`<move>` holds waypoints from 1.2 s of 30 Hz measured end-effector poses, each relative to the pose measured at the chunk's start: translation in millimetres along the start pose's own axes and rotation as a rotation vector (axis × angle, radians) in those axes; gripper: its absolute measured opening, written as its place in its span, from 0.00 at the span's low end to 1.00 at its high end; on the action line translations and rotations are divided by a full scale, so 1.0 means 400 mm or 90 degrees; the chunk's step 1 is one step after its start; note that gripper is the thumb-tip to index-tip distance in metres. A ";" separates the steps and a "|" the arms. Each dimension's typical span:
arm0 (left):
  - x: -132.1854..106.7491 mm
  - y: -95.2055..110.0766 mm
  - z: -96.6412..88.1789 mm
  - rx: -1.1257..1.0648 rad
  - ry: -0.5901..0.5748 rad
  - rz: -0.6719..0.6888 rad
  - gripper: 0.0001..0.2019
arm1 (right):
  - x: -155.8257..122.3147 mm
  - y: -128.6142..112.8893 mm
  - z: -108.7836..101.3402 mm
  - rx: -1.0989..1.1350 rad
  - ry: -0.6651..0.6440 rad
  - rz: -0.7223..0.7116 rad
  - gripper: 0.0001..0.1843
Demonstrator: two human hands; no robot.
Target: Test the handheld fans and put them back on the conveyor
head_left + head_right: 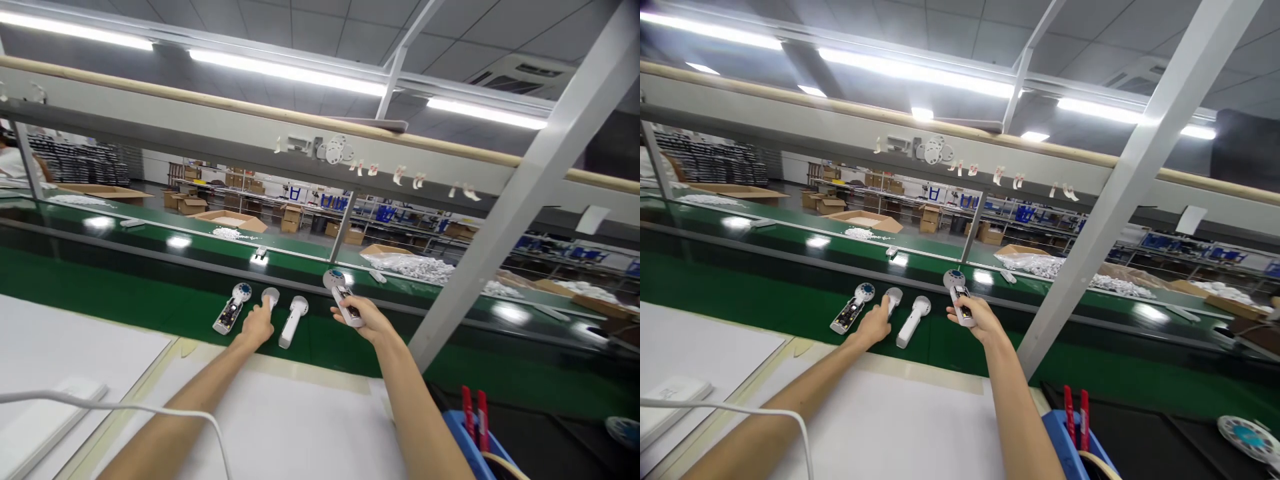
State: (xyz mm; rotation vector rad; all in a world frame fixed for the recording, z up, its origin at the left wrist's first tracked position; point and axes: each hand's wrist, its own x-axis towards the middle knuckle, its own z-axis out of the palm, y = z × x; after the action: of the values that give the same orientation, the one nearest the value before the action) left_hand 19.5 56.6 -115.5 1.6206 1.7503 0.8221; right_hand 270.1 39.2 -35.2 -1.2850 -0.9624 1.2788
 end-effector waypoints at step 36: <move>-0.277 0.297 -0.234 -0.648 -0.090 0.512 0.29 | -0.314 -0.131 0.143 0.059 -0.187 -0.384 0.43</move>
State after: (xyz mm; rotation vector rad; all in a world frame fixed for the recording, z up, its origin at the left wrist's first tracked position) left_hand 27.2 -50.5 38.1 1.5022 0.3175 1.5587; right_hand 206.2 -69.5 41.9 -0.6598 -1.3539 1.0248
